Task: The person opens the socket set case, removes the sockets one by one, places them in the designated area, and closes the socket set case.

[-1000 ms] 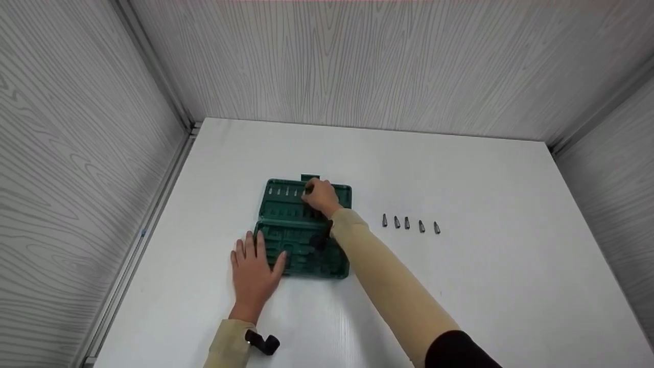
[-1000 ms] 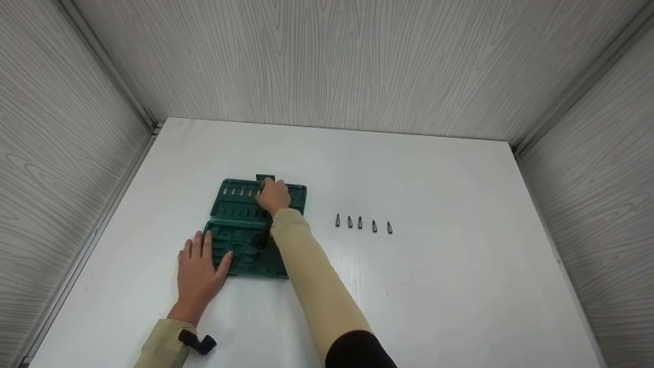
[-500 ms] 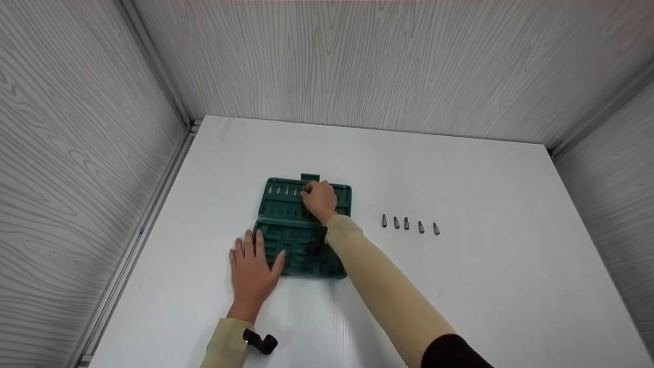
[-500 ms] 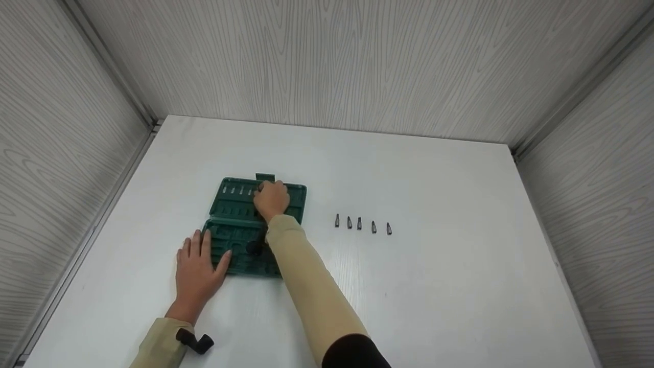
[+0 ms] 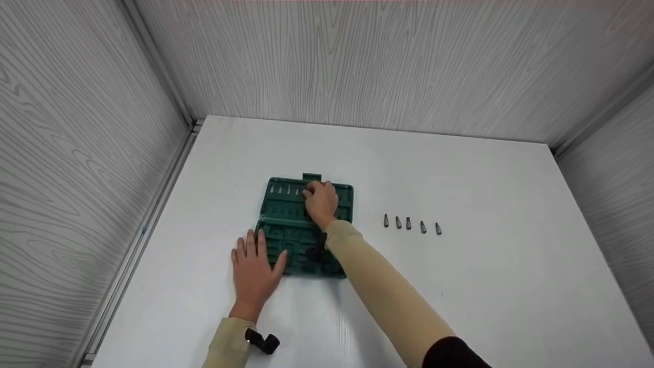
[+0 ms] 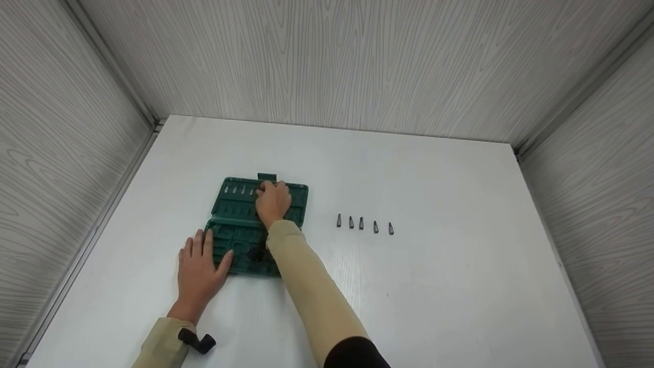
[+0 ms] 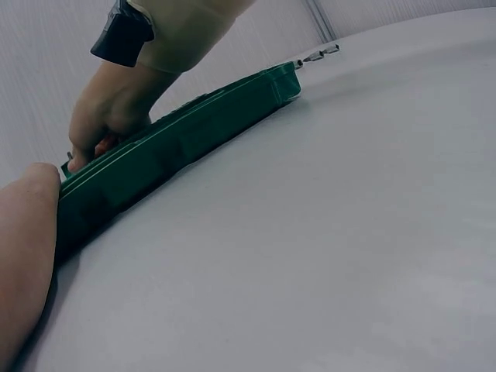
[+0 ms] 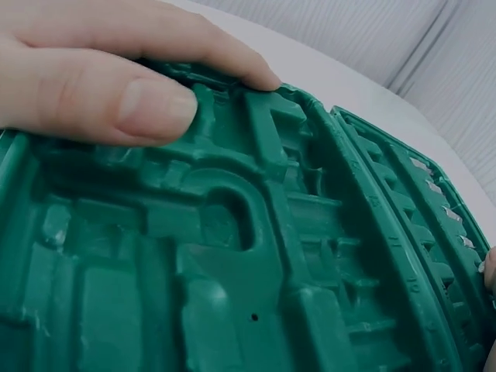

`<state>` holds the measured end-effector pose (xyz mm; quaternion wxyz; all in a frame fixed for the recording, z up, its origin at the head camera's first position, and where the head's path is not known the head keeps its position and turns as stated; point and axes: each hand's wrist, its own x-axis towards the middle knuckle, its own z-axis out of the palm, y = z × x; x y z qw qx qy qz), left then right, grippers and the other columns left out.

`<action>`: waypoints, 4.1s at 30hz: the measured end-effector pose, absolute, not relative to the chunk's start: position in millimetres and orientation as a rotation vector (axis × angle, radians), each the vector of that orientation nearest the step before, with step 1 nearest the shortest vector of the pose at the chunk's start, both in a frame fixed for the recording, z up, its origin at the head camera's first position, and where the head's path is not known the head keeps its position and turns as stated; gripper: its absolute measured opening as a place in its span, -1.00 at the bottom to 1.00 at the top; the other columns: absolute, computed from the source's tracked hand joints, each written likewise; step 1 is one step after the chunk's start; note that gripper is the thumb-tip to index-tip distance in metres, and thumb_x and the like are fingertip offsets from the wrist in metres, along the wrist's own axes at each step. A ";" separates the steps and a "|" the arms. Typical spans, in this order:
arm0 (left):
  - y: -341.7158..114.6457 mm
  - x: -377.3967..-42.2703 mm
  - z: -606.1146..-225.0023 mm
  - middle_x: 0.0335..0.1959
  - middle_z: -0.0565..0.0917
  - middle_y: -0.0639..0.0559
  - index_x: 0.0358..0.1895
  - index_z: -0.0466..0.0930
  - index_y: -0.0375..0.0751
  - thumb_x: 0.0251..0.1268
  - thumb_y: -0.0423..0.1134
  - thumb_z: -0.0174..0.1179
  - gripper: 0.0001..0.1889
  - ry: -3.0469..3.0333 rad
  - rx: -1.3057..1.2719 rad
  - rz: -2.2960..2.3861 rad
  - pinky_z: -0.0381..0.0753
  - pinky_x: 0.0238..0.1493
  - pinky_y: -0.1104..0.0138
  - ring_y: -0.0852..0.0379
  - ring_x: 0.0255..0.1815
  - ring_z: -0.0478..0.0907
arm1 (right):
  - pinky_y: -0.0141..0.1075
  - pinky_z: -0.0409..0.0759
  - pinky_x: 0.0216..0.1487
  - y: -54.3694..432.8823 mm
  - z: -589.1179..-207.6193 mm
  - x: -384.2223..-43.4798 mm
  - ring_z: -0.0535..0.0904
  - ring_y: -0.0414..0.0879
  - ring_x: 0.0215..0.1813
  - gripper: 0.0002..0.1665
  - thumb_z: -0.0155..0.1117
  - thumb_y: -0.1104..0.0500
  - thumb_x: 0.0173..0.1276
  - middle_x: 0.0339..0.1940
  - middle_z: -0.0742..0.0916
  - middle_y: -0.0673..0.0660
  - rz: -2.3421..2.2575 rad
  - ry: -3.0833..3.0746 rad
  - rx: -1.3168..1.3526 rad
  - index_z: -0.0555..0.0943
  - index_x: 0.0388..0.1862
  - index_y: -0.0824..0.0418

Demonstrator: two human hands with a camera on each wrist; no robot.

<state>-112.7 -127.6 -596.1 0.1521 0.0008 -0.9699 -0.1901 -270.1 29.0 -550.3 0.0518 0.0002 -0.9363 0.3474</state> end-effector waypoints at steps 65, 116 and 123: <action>-139.2 -118.8 -598.9 0.39 0.11 -0.33 0.41 0.09 -0.31 0.24 0.33 -0.11 -0.12 -2.757 -0.050 -0.573 -0.08 0.27 -0.18 -0.38 0.36 -0.01 | -0.32 0.48 -0.35 213.8 -512.3 -198.6 0.47 -0.07 -0.32 -0.81 0.27 0.12 0.29 -0.26 0.58 0.10 1.684 -2.651 0.208 0.57 -0.26 0.24; -148.9 -115.5 -598.4 0.38 0.13 -0.35 0.40 0.11 -0.33 0.24 0.30 -0.07 -0.13 -2.745 -0.038 -0.567 -0.07 0.26 -0.19 -0.38 0.36 0.00 | -0.21 0.42 -0.16 357.4 -547.8 -184.5 0.46 0.04 -0.16 -0.69 0.17 0.14 0.36 -0.18 0.60 0.25 1.261 -2.980 -0.322 0.57 -0.10 0.38; -150.1 -115.6 -596.5 0.39 0.11 -0.34 0.41 0.09 -0.32 0.25 0.30 -0.07 -0.13 -2.750 -0.033 -0.568 -0.07 0.26 -0.19 -0.39 0.36 0.00 | -0.13 0.40 -0.07 355.3 -548.1 -185.9 0.44 0.08 -0.08 -0.68 0.17 0.10 0.36 -0.13 0.59 0.26 1.289 -2.954 -0.361 0.57 -0.09 0.34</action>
